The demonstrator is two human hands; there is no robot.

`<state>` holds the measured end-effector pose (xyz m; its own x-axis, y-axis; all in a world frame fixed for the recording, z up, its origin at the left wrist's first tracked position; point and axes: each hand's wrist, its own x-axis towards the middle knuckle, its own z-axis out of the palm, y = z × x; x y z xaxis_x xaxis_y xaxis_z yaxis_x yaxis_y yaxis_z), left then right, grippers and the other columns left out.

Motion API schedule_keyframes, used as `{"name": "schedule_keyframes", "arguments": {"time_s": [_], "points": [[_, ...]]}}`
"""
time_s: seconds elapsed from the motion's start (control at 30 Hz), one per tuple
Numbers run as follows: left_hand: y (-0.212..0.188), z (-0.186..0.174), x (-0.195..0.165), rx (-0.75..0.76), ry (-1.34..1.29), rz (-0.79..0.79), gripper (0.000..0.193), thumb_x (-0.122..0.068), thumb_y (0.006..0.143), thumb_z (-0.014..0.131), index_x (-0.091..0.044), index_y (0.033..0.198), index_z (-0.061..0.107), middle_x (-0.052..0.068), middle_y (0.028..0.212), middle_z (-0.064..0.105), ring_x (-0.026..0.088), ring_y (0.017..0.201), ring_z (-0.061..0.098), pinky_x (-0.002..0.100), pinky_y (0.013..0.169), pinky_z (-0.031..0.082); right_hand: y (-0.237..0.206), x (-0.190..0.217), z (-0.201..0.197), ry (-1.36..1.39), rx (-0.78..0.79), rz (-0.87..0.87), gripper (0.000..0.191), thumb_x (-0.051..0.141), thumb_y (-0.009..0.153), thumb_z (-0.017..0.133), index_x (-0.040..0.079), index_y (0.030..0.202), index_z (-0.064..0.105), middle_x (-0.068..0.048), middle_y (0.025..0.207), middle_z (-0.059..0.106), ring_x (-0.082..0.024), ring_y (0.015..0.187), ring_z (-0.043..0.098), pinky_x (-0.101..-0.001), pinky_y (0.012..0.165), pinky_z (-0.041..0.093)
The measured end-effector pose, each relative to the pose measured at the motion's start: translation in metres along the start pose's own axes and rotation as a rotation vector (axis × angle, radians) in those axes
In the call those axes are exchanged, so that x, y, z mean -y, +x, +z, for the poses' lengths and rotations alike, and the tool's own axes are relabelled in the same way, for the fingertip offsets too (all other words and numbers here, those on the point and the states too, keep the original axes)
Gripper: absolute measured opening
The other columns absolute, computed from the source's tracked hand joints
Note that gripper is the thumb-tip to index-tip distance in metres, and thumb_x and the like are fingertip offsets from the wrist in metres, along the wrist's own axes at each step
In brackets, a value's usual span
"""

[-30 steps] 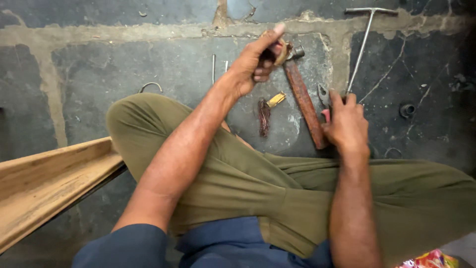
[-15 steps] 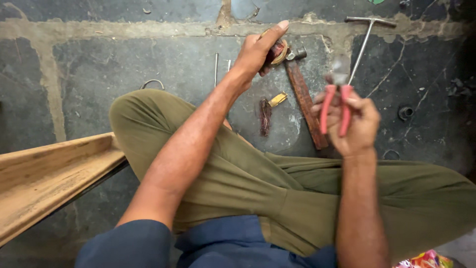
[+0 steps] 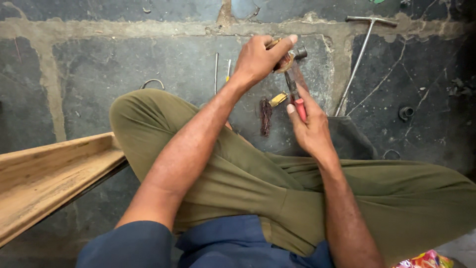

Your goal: The person sits on the floor and uses a hammer and pliers to dismantle a cylindrical electrical component, likely a motor or transformer. They repeatedly strike the component to break it apart and remove copper wire and a yellow plastic piece.

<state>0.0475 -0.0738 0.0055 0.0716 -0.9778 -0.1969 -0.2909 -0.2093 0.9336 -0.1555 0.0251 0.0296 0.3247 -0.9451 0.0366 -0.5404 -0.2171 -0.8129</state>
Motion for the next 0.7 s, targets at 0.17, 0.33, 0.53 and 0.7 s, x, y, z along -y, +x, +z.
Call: {"name": "schedule_keyframes", "arguments": {"time_s": [0.17,0.33,0.53,0.7], "points": [[-0.005,-0.001,-0.007,-0.005,0.075,-0.005,0.059,-0.062,0.084,0.065,-0.008,0.063,0.072,0.003,0.056,0.071,0.011,0.052,0.067,0.032,0.051,0.050,0.002,0.009,0.001,-0.081,0.003,0.094,0.046,0.014,0.102,0.064,0.010,0.147,0.056,-0.021,0.115,0.069,-0.035,0.104,0.069,-0.0419,0.093,0.052],[-0.005,0.002,-0.005,-0.015,-0.066,-0.023,0.058,-0.060,0.084,0.068,-0.006,0.064,0.070,0.003,0.058,0.072,0.008,0.053,0.069,0.029,0.049,0.053,0.000,0.004,0.004,0.000,0.043,0.176,0.039,0.017,0.103,0.063,0.007,0.140,0.058,-0.018,0.106,0.069,-0.032,0.101,0.071,-0.0397,0.091,0.053],[-0.002,0.015,0.013,0.029,-0.379,0.043,0.060,-0.064,0.090,0.066,-0.007,0.071,0.071,0.000,0.062,0.067,0.007,0.054,0.062,0.026,0.050,0.048,-0.002,0.011,0.005,0.389,0.136,0.420,0.031,0.020,0.102,0.064,0.001,0.127,0.063,-0.011,0.081,0.055,-0.021,0.066,0.053,-0.0373,0.059,0.046],[0.015,0.000,0.020,-0.059,-0.801,0.097,0.053,-0.064,0.091,0.061,-0.012,0.078,0.066,-0.003,0.061,0.059,0.010,0.046,0.048,0.030,0.042,0.038,-0.034,0.066,-0.001,1.297,0.789,0.402,0.044,0.029,0.103,0.063,-0.002,0.133,0.056,-0.011,0.078,0.065,-0.021,0.062,0.065,-0.0350,0.054,0.054]]}}
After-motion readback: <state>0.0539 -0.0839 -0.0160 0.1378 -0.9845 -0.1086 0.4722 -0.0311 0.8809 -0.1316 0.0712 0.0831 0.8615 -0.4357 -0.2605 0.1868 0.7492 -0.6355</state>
